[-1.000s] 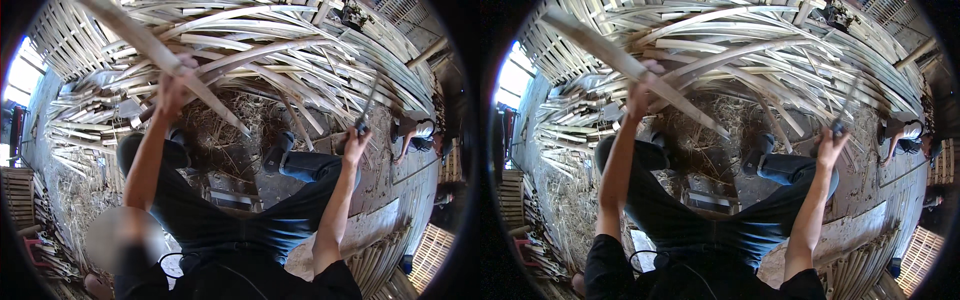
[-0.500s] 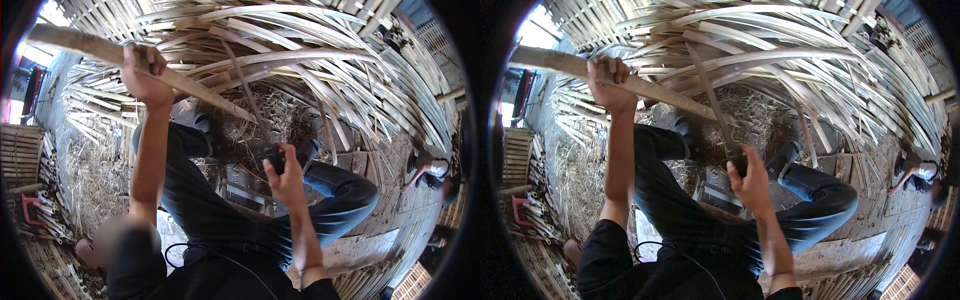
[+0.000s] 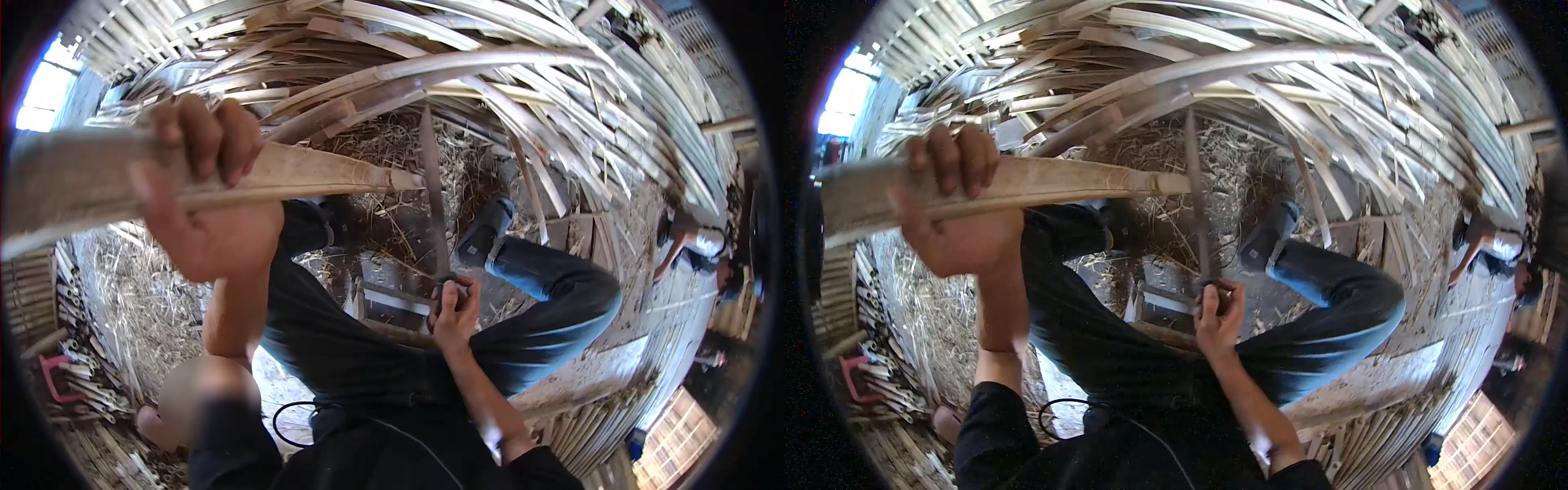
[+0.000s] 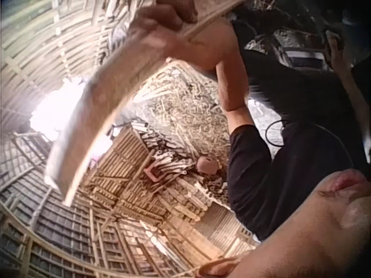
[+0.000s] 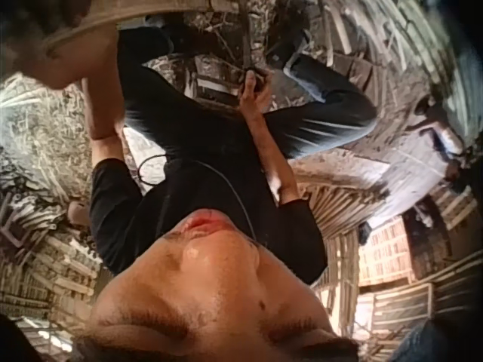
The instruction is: Shave and trim thin bamboo strips using a large knife.
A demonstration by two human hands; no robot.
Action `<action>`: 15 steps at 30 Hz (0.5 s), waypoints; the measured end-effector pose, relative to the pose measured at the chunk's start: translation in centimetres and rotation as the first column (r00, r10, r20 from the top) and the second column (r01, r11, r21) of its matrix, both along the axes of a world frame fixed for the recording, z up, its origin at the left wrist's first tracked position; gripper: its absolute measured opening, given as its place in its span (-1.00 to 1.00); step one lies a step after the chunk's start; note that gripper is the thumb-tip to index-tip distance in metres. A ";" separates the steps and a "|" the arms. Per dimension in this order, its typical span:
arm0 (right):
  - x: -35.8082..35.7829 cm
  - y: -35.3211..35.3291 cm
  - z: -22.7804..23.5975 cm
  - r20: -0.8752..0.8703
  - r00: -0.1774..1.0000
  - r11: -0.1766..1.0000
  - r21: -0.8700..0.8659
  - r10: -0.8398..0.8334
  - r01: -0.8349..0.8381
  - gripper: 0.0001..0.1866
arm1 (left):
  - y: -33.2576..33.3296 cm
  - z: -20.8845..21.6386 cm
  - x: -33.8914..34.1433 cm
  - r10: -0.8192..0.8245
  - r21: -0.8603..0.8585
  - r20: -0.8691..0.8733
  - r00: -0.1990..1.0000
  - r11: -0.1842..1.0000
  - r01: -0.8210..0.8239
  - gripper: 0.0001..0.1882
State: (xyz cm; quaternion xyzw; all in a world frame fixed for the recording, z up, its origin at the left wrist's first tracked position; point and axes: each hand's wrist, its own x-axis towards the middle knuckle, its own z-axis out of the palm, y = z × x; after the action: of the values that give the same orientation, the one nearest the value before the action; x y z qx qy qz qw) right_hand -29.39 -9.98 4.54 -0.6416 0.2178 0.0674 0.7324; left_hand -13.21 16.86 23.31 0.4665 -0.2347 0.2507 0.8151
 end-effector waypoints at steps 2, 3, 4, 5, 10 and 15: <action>0.1 -0.4 -1.3 -0.016 0.999 0.998 -0.044 -0.036 0.035 -0.72 | -0.5 0.0 -0.2 -0.044 0.008 -0.019 0.999 0.999 0.044 -0.65; 1.0 -0.6 -1.1 -0.092 0.993 0.997 -0.034 -0.072 0.069 -0.70 | -1.0 -0.4 0.1 -0.063 0.021 0.010 0.998 0.998 0.063 -0.68; 1.6 -0.8 -1.0 -0.166 0.980 0.994 -0.026 -0.106 0.103 -0.69 | -1.5 -0.7 0.4 -0.081 0.035 0.041 0.996 0.996 0.080 -0.71; 1.9 -1.3 -1.3 -0.172 0.977 0.992 -0.033 -0.124 0.120 -0.69 | -2.5 -1.9 0.8 -0.176 -0.118 -0.030 0.984 0.978 0.171 -0.67; 1.0 -1.9 -1.6 -0.186 0.954 0.971 0.005 -0.233 0.238 -0.66 | -6.3 -2.4 3.4 0.145 0.038 -0.045 0.988 0.989 -0.144 -0.74; -0.1 -1.9 -0.8 -0.124 0.971 0.979 -0.010 -0.204 0.204 -0.68 | -7.5 -1.6 4.3 -0.171 -0.014 0.008 0.985 0.985 0.171 -0.74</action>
State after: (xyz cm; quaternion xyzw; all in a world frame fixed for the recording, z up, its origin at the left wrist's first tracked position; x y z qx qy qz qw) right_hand -29.50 -11.92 3.77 -0.6095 0.3278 0.0320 0.7212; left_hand -8.87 9.32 21.75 0.4378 -0.2747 0.1832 0.8362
